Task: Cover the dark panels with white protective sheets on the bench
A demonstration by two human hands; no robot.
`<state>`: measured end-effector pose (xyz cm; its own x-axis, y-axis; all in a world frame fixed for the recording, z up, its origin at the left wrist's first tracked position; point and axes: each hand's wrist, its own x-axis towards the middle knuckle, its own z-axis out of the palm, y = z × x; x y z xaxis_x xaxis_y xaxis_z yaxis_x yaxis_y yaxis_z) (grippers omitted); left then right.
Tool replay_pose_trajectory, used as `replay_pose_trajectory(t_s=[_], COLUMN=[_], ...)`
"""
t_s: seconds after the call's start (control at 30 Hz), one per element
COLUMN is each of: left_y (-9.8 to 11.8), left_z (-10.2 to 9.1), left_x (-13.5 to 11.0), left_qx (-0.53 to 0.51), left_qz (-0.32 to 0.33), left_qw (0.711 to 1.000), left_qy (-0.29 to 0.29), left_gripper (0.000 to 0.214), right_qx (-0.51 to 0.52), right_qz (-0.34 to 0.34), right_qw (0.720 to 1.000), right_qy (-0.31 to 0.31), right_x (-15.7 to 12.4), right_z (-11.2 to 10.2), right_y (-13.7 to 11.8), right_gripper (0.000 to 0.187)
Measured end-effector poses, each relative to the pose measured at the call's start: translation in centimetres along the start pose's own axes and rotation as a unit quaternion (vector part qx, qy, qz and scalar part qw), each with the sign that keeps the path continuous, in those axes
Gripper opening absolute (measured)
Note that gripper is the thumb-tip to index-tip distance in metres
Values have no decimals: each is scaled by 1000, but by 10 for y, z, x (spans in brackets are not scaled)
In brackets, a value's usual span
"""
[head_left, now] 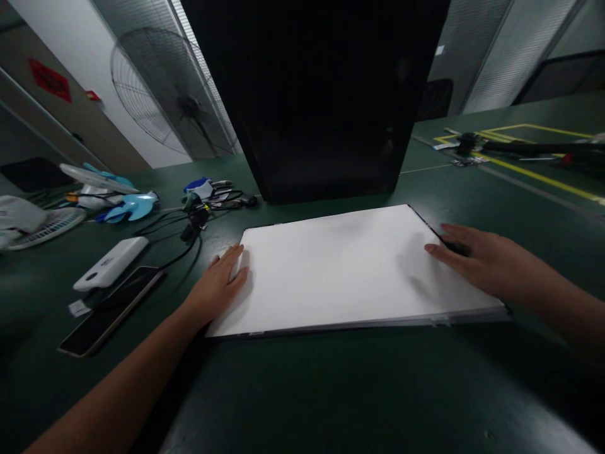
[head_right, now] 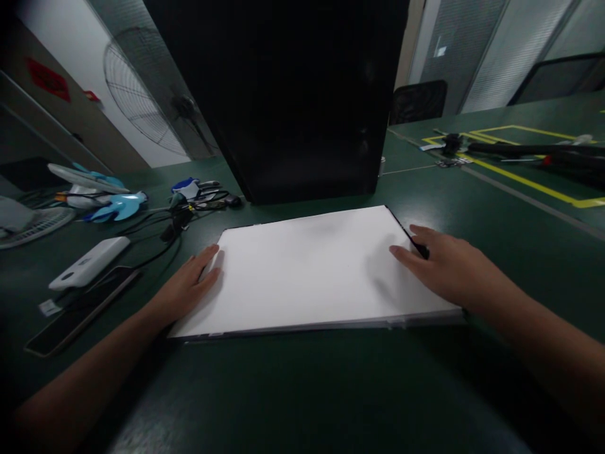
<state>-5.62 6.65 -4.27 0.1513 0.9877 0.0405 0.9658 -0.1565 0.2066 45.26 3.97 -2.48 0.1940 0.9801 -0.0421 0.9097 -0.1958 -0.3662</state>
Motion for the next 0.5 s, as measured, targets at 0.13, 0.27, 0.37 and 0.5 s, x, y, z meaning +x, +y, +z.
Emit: replay_pose_trajectory(t_s=[0.13,0.27,0.37,0.5], left_y=[-4,-3,-1,-1], left_z=[3,1,-2,-2], left_x=[-1,-2,-3,-3], left_qx=[7,6,3,-3], left_qz=[19,26,22,20], left_qw=[1000,1000,1000,1000], left_qy=[-1,-7,-8,-5], left_gripper=[73,72,72,69], right_qx=[270,489,547,508], right_qz=[56,57,49,18], right_qw=[961,870,836,861], right_qy=[10,22,7,20], right_x=[0,0,-3,-5], right_z=[-9,-21,-28,-31], right_y=[-2,-3,-6,-4], right_gripper=[69,61,70,78])
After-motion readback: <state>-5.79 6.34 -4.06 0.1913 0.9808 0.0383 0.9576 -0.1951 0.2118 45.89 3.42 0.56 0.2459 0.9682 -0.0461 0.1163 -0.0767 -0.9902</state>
